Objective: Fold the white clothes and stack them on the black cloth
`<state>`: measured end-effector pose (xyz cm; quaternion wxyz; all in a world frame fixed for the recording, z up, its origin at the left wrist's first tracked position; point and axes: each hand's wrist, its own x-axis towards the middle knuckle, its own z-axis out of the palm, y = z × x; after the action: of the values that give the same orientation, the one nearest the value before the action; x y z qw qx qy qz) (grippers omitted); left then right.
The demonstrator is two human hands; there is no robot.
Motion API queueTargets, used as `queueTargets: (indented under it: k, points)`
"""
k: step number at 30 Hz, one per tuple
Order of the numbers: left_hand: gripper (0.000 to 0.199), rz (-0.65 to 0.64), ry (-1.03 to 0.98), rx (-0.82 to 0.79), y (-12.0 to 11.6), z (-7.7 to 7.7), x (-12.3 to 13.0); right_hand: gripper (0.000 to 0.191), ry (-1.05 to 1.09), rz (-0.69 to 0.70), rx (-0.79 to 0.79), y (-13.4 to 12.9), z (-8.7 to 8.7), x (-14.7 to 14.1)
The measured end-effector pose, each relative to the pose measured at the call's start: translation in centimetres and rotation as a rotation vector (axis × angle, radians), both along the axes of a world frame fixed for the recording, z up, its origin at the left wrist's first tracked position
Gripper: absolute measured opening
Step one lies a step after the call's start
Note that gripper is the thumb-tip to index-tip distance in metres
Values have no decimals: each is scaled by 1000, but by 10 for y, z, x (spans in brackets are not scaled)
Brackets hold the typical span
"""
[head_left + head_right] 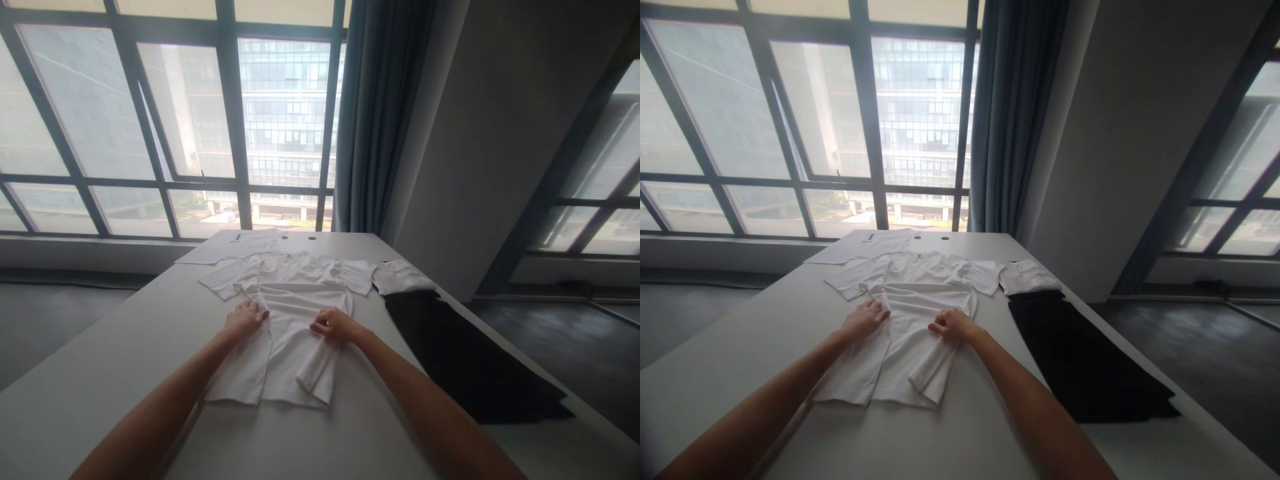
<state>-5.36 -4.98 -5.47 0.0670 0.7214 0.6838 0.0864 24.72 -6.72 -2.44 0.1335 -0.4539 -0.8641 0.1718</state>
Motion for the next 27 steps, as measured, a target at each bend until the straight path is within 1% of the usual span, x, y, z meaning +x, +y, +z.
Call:
queueTargets:
  k: [4, 5, 6, 7, 10, 12, 14, 18, 20, 22, 23, 24, 25, 26, 27]
  points:
    - [76, -42, 59, -17, -49, 13, 29, 45, 18, 28, -2, -20, -3, -5]
    - [80, -53, 80, -14, -59, 15, 34, 47, 20, 37, 6, -25, -3, -5]
    - [78, -56, 99, -8, -67, 17, 39, 48, 18, 41, 17, -31, -4, -5]
    - [71, -54, 113, -4, -74, 19, 41, 49, 6, 38, 33, -36, -4, -4]
    - [33, -39, 74, -42, -81, 23, 41, 54, -74, -18, 65, -49, -4, 3]
    - [23, -33, 20, -106, -80, 28, 31, 58, -114, -48, 55, -53, -4, 15]
    - [19, -20, -24, -187, -75, 35, 13, 59, -130, -73, 2, -52, -3, 33]
    - [13, 40, -189, -466, -67, 48, -38, 50, -194, -136, -191, -46, 8, 77]
    - [10, 41, -165, -554, -64, 49, -63, 44, -250, -165, -334, -41, 16, 93]
    - [11, 40, -92, -603, -64, 47, -80, 40, -301, -185, -485, -36, 24, 102]
    - [14, 48, -62, -627, -63, 45, -86, 40, -312, -199, -517, -34, 28, 103]
    - [16, 59, -40, -652, -63, 43, -91, 39, -313, -225, -496, -30, 30, 104]
    - [19, 69, -18, -685, -62, 41, -94, 38, -312, -264, -421, -27, 32, 103]
    - [21, 85, -11, -654, -60, 40, -97, 35, -313, -317, -309, -23, 33, 101]
    - [24, 110, -12, -564, -58, 39, -99, 33, -318, -380, -193, -19, 34, 100]
